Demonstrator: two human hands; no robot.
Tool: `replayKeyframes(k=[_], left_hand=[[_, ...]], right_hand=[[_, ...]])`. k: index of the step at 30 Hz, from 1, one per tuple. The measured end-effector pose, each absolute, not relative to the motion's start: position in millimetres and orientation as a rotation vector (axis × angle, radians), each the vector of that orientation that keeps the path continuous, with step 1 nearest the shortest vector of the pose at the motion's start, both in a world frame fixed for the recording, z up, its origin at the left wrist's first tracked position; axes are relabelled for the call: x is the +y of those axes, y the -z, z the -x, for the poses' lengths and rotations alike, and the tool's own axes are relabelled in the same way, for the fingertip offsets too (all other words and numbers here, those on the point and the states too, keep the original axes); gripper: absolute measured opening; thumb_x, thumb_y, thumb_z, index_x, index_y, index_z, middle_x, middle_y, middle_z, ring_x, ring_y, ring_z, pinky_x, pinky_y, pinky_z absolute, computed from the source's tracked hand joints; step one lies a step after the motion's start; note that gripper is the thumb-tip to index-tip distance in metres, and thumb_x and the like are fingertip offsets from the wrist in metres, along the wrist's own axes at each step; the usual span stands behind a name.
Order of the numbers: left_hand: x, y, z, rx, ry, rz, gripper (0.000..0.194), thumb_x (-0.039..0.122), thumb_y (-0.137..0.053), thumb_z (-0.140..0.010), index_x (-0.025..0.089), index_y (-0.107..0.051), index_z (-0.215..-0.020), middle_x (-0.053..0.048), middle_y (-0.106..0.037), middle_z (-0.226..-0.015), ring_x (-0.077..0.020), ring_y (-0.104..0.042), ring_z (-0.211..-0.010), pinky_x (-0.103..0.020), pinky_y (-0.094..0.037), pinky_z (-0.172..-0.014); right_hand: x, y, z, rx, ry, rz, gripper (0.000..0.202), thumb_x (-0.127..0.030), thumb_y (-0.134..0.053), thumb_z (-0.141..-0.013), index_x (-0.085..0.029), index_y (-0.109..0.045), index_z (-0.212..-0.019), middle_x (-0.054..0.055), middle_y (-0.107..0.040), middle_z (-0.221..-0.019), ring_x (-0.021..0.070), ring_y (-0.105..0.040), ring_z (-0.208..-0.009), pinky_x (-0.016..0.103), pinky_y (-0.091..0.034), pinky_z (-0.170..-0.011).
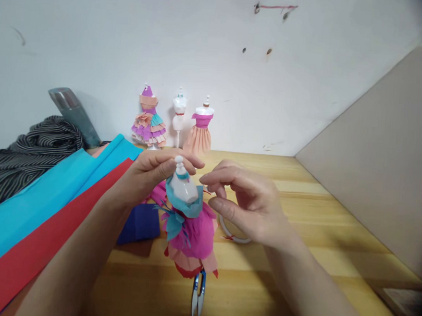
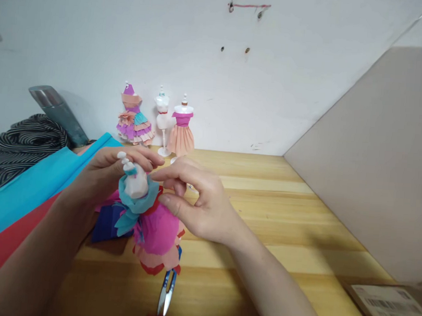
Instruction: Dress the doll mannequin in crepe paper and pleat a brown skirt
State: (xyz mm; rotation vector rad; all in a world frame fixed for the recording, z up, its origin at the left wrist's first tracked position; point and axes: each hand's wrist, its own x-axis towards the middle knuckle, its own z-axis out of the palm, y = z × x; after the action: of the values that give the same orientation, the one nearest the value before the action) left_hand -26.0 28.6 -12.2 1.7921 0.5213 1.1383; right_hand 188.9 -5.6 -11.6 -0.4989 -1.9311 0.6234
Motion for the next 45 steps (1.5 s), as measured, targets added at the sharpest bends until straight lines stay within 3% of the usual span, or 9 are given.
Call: replayKeyframes(k=[7,15,22,30,45], left_hand=[[28.9,12.2,26.2,0.465,-1.088,-1.794,0.031,0.037,-0.051,-0.095,0.019,-0.076,-0.091,-0.006,-0.070,-0.110,-0.0210,-0.065,-0.096,-0.031,-0.052,-0.082],[27.8,14.1,24.3,0.464,-1.110,-1.767,0.030,0.039,-0.054,-0.093,0.018,-0.076,-0.090,-0.009,-0.071,-0.109,-0.0217,-0.066,-0.098,-0.031,-0.051,-0.081],[28.4,14.7,23.0,0.406,-1.057,-1.709,0.025,0.037,-0.056,-0.093,0.022,-0.076,-0.093,-0.005,-0.071,-0.111,-0.0191,-0.065,-0.095,-0.030,-0.052,-0.082],[29.0,18.4,23.2,0.477,-1.089,-1.692,0.027,0.040,-0.058,-0.091,0.020,-0.076,-0.090,-0.006,-0.073,-0.106,-0.0191,-0.067,-0.090,-0.029,-0.052,-0.078],[29.4,16.4,21.4,0.499,-1.089,-1.667,0.031,0.044,-0.060,-0.089,0.018,-0.077,-0.086,-0.010,-0.073,-0.104,-0.0207,-0.067,-0.090,-0.029,-0.052,-0.076]], right_hand=[[-6.7,9.5,-185.7,-2.100,-0.218,0.488,0.028,-0.010,-0.060,-0.080,-0.019,-0.060,-0.106,0.007,-0.064,-0.094,0.0176,-0.059,-0.082,0.030,-0.051,-0.063],[-6.5,21.0,-174.2,-1.964,0.228,0.488,0.028,-0.001,-0.054,-0.074,-0.018,-0.060,-0.095,0.005,-0.060,-0.080,0.0163,-0.058,-0.069,0.029,-0.049,-0.057],[-8.9,11.0,-181.2,-2.039,-0.203,0.436,0.030,-0.006,-0.050,-0.071,-0.017,-0.061,-0.097,0.008,-0.059,-0.091,0.0185,-0.059,-0.082,0.032,-0.052,-0.066],[4.5,16.3,-185.0,-2.025,-0.443,0.364,0.010,-0.025,-0.064,-0.084,-0.017,-0.064,-0.091,0.006,-0.059,-0.091,0.0177,-0.058,-0.085,0.035,-0.050,-0.077],[7.2,14.9,-185.3,-2.016,-0.482,0.375,0.011,-0.013,-0.056,-0.090,-0.020,-0.063,-0.087,0.004,-0.062,-0.089,0.0163,-0.060,-0.086,0.034,-0.053,-0.077]])
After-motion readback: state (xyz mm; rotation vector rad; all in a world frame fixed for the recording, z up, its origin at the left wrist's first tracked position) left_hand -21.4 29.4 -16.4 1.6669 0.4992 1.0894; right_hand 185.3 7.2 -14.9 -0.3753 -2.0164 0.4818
